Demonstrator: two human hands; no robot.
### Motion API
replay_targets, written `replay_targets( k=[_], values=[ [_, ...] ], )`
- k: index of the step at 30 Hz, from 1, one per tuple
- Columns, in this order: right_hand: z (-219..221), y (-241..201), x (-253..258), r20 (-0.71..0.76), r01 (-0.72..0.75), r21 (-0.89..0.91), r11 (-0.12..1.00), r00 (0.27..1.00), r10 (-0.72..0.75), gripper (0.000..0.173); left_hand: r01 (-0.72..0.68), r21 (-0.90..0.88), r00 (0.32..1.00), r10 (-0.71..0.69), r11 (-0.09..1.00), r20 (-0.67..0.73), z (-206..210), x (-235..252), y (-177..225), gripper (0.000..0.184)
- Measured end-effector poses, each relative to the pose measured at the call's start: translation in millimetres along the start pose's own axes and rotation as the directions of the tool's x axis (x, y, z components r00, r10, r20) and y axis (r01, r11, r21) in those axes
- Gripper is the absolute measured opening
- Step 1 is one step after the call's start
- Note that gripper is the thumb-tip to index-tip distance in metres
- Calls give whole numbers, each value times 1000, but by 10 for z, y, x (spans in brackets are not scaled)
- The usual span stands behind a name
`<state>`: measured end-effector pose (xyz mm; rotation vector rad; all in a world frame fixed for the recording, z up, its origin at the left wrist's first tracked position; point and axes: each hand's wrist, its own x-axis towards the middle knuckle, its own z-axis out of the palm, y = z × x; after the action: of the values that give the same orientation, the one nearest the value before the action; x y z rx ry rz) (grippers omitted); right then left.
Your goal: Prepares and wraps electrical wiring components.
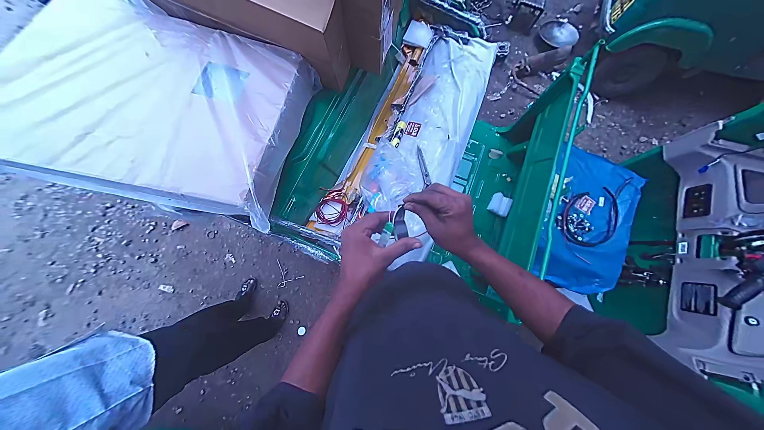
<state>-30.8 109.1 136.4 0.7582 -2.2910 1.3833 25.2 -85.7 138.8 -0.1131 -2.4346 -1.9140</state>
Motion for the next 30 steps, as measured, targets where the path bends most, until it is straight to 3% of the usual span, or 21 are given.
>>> replay_targets(
  k=[2, 4, 8, 10, 12, 13, 15, 17, 19, 21, 23, 30],
  values=[
    [-30, 22, 0, 40, 89, -36, 995, 995, -87, 12, 92, -263, 996, -92, 960, 15, -19, 31, 32, 42],
    [-45, 53, -43, 86, 204, -114, 972, 977, -194, 17, 155, -363, 988, -138, 919, 72, -13, 52, 39, 48],
    [-52, 96, -117, 172, 282, -189, 941, 953, -251, 15, 262, -527, 959, -156, 809, 237, -44, 89, -87, 94],
    [-51, 93, -137, 196, 269, -197, 943, 953, -231, 13, 316, -609, 932, -118, 727, 342, -113, 116, -145, 100],
    [-55, 91, -165, 199, 241, -167, 956, 958, -207, 11, 366, -590, 910, -143, 719, 390, -151, 121, -181, 91],
    [-47, 86, -185, 204, 225, -142, 964, 960, -194, 10, 372, -565, 912, -178, 736, 369, -153, 118, -193, 78],
    [-20, 58, -241, 208, 166, -75, 983, 967, -147, 10, 341, -420, 938, -271, 841, 218, -93, 115, -188, 53],
    [-3, 25, -276, 208, 71, 3, 997, 976, -70, 10, 280, -156, 959, -282, 947, 10, -18, 118, -199, 55],
    [11, 19, -281, 198, -2, 72, 997, 980, -12, 9, 182, 7, 978, -180, 983, -110, 20, 102, -206, 51],
    [9, 18, -254, 191, -43, 108, 993, 981, 22, 8, 10, 52, 995, -5, 999, -95, 20, 78, -221, 20],
    [-6, 24, -215, 182, -30, 92, 995, 983, 13, 9, -54, 89, 998, 56, 995, -20, 13, 56, -193, 34],
    [-43, 250, -138, 129, 257, -69, 964, 961, -247, 10, 205, -133, 954, -167, 970, 251, -118, 161, -76, 12]
  ],
)
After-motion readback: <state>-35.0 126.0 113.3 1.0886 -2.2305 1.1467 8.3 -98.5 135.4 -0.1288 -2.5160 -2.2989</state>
